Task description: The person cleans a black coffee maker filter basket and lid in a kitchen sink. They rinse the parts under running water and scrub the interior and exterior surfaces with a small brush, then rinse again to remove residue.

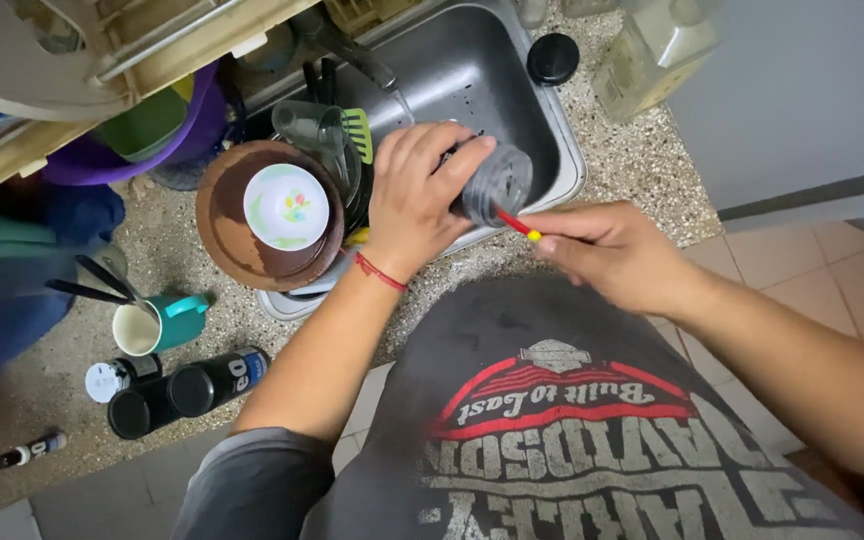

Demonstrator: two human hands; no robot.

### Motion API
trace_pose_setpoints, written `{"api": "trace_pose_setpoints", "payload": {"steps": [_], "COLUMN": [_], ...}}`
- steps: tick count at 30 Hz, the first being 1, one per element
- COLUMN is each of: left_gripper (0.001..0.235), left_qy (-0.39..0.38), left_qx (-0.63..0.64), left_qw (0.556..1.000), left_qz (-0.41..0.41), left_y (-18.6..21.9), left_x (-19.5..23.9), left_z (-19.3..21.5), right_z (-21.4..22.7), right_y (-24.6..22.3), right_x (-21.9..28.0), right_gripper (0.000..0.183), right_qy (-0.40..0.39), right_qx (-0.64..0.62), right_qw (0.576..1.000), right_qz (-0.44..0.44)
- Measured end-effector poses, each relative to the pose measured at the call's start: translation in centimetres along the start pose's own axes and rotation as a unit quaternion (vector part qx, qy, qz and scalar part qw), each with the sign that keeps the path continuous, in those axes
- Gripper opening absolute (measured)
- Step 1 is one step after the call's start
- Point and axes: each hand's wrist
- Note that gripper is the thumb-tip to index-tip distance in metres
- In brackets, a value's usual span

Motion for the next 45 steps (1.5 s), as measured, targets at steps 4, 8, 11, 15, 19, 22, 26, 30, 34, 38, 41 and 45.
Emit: {"api": "trace_pose_setpoints", "payload": {"steps": [4,8,11,15,19,22,26,30,34,38,41,45], "left_gripper": [0.054,0.055,0.057,0.056,0.055,0.056,0.048,0.048,0.061,0.072,0.088,0.092], "left_qy": [-0.029,-0.044,-0.025,-0.031,-0.056,-0.075,-0.109,-0.121,-0.135,-0.105,-0.139,-0.203], "left_qx": [0.026,0.058,0.072,0.080,0.116,0.133,0.151,0.145,0.129,0.037,-0.031,-0.060], "left_qw": [0.999,0.997,0.997,0.996,0.992,0.988,0.981,0.979,0.982,0.993,0.988,0.972], "left_qz": [-0.020,-0.020,-0.007,-0.015,-0.013,-0.020,-0.048,-0.070,-0.033,0.036,0.058,0.102], "left_y": [0.0,-0.2,0.7,0.7,1.0,0.9,0.9,0.3,0.0,-0.5,-0.1,0.7], "left_x": [0.3,0.1,-0.8,-0.8,-1.0,-1.4,-1.5,-1.1,-1.4,0.2,0.3,-0.4], "left_z": [-0.2,-1.0,-0.9,-0.5,-0.3,0.2,0.7,0.2,0.5,-1.1,-0.9,0.2], "right_z": [1.2,2.7,5.0,3.1,3.2,3.4,4.2,2.9,2.6,1.8,0.7,3.8], "right_y": [-2.1,-4.4,1.8,2.6,3.3,2.5,1.4,-5.3,-5.3,-0.3,-1.0,-2.9], "right_x": [-0.3,-1.4,-0.5,-0.3,-0.6,-0.9,-1.3,-2.2,-1.9,0.0,0.4,-0.5], "right_gripper": [0.032,0.031,0.030,0.031,0.033,0.033,0.035,0.033,0.028,0.028,0.028,0.024], "right_qy": [-0.088,-0.128,-0.109,-0.123,-0.164,-0.183,-0.207,-0.215,-0.144,-0.018,0.023,0.045], "right_qx": [0.119,0.191,0.019,-0.221,-0.285,-0.236,0.041,0.256,0.346,0.093,0.044,0.331], "right_qw": [0.985,0.973,0.994,0.967,0.944,0.953,0.977,0.940,0.918,0.995,0.998,0.942], "right_qz": [0.085,0.019,-0.011,-0.033,-0.029,-0.039,0.005,0.067,0.127,0.016,-0.034,0.035]}}
Point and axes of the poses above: each hand's wrist, its own x-axis away from the middle knuckle, its own z-axis out of the back of the hand, y = z × x, and after that the axes turned 4 degrees about -y, right-handed
